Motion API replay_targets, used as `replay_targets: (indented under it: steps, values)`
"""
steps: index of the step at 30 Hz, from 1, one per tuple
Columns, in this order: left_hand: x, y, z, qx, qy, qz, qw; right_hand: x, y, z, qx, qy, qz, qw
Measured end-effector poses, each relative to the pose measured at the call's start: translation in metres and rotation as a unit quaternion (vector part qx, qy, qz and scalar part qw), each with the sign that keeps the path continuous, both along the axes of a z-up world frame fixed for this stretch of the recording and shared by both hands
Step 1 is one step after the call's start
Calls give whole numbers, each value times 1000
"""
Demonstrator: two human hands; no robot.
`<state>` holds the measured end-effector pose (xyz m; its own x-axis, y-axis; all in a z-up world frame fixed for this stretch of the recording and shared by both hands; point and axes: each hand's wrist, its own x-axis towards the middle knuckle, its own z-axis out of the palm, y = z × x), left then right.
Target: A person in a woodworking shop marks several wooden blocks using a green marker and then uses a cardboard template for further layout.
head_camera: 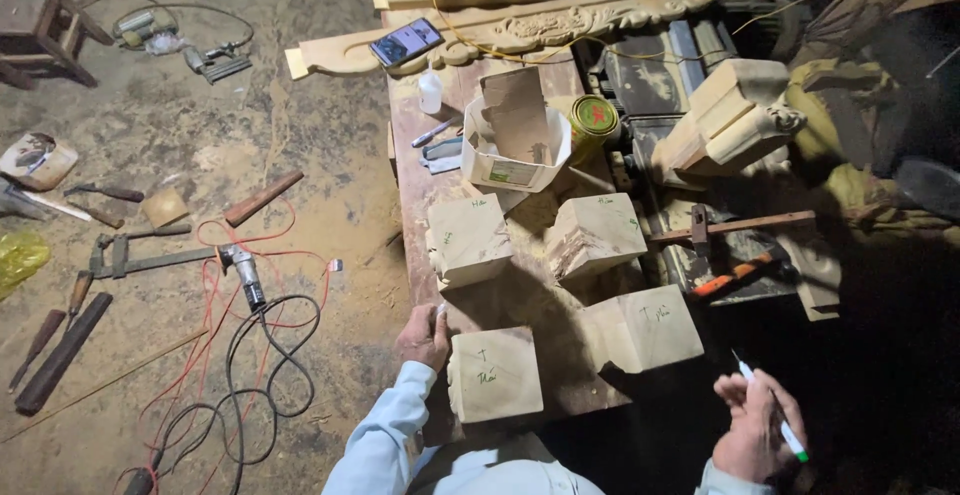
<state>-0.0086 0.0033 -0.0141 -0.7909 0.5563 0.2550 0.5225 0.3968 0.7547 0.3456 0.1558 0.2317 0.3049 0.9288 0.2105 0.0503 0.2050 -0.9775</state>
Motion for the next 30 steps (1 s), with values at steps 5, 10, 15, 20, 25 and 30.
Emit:
replay_targets:
  steps: [5, 10, 15, 20, 25, 30]
  values:
    - [-19, -1, -15, 193, -185, 68, 961, 21, -43, 15, -15, -3, 9, 1000]
    - [17, -58, 73, 275, -160, -3, 948, 23, -57, 9, -3, 3, 85, 996]
    - [104, -99, 196, 346, -148, -130, 917, -8, -92, 39, -36, 8, 229, 973]
    - [171, -117, 246, 284, -285, -250, 880, -8, -108, 51, 29, 49, 484, 873]
    - [222, -123, 244, 342, -341, -225, 846, 16, -111, 50, 10, 79, 541, 837]
    - [252, -124, 247, 439, -395, -150, 793, 39, -119, 38, -28, 130, 565, 814]
